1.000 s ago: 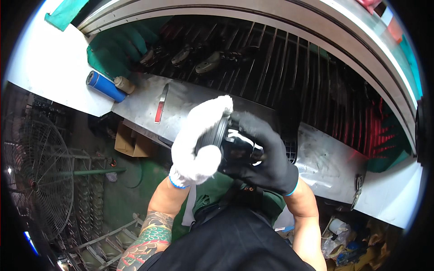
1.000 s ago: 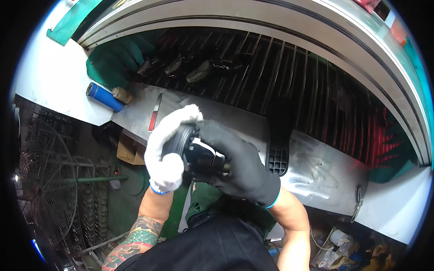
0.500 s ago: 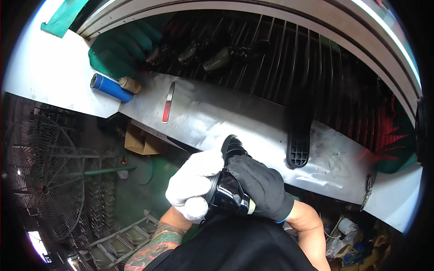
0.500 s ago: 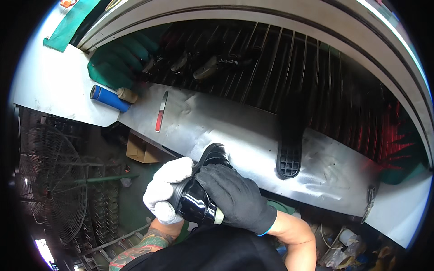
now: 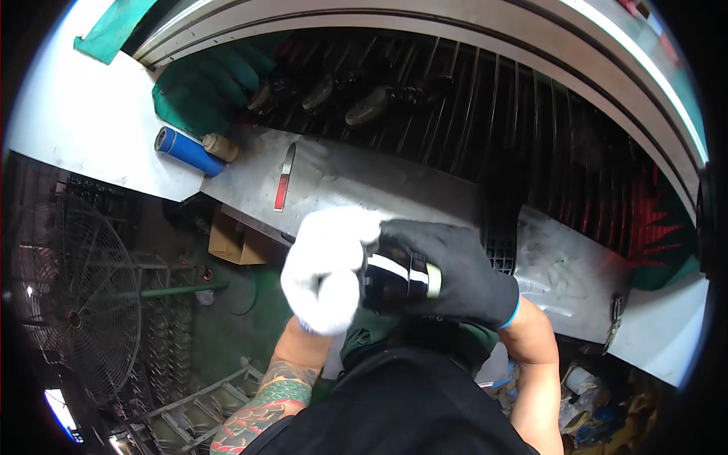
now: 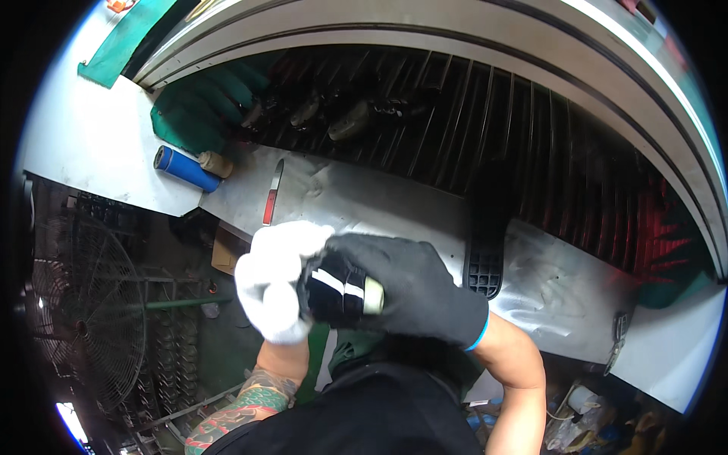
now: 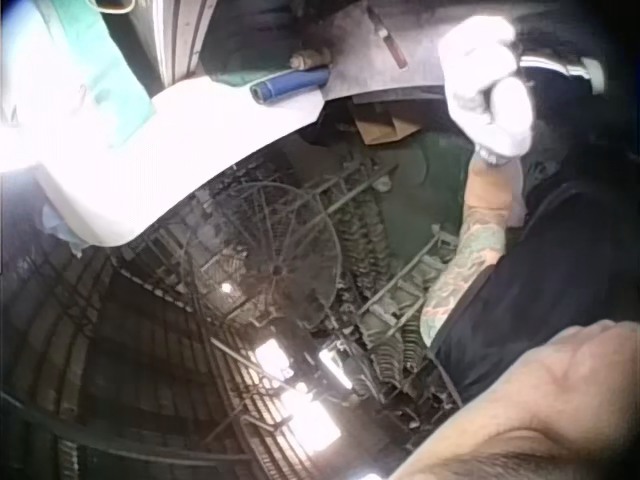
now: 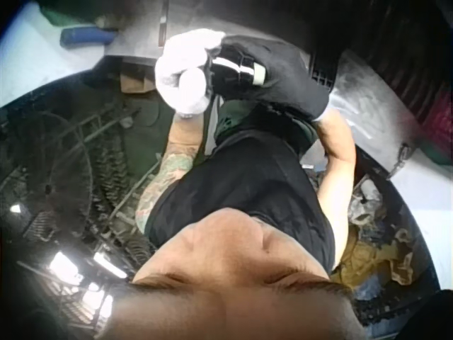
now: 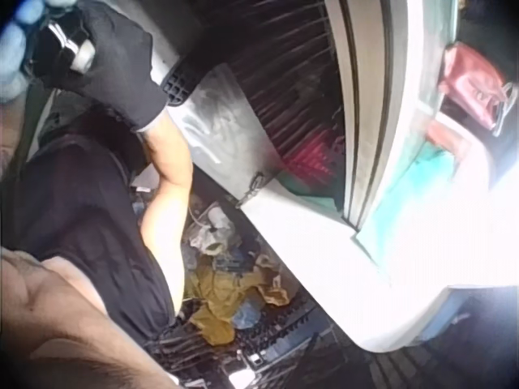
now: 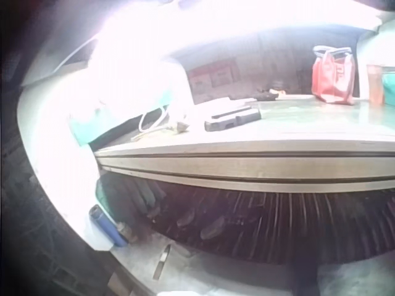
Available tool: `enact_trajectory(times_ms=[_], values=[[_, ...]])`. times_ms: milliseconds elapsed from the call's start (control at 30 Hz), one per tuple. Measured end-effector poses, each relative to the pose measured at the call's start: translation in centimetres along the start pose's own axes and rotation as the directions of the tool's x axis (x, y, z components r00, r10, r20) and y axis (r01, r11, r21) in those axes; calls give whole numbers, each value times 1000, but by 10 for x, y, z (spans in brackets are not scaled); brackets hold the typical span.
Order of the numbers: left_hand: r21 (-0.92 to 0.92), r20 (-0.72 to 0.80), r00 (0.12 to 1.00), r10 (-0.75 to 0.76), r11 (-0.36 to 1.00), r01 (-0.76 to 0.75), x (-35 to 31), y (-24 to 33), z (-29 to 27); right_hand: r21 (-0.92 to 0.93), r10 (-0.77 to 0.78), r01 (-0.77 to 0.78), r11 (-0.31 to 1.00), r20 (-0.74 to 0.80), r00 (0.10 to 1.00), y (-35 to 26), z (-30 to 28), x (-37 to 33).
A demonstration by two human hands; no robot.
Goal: The person cleans a black shoe using a white cloth. They repeatedly wipe the shoe's upper, toe, and sole, rotating it to access different surfaces. The person handles the shoe one at a time, placing it on a metal workbench and picking it up again multiple times throughout the process.
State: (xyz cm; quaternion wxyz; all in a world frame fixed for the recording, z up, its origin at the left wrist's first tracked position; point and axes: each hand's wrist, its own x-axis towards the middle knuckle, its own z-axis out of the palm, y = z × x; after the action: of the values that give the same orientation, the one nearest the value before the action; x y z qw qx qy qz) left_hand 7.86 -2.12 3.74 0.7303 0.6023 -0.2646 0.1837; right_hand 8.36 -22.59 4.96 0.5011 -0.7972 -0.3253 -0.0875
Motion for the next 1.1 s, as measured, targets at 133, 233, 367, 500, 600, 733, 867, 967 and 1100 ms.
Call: enact_trajectory(times_ms=[133,233,367,500,600,733,867,967,1100], values=[[-110,14,995,103,989,-101,6,-28,-7,-251,-110,66,966,-165,980,2,7,6],[-84,-36,995,90,992,-92,-23,-45,-6,-278,-115,66,958,-163,980,11,17,-6],[-220,-147,954,-260,949,225,-61,-17,3,643,542,-234,729,-334,771,37,63,-64],[-251,-195,765,-613,786,566,-116,-9,-6,927,594,-227,-299,367,716,36,98,-134],[-263,-214,375,-902,423,867,-135,-4,-10,861,645,-407,-305,501,577,7,89,-116],[391,-81,720,-689,643,659,-118,-11,-17,773,681,-617,-149,532,502,14,87,-125],[283,12,637,-771,614,737,-84,-25,-31,532,735,-816,228,456,502,25,48,-98],[-209,4,763,-646,746,632,-70,-54,-43,363,632,-607,707,60,772,8,47,-99],[-614,290,787,-544,526,589,-46,-70,-48,-239,288,-254,937,117,950,8,51,-105]])
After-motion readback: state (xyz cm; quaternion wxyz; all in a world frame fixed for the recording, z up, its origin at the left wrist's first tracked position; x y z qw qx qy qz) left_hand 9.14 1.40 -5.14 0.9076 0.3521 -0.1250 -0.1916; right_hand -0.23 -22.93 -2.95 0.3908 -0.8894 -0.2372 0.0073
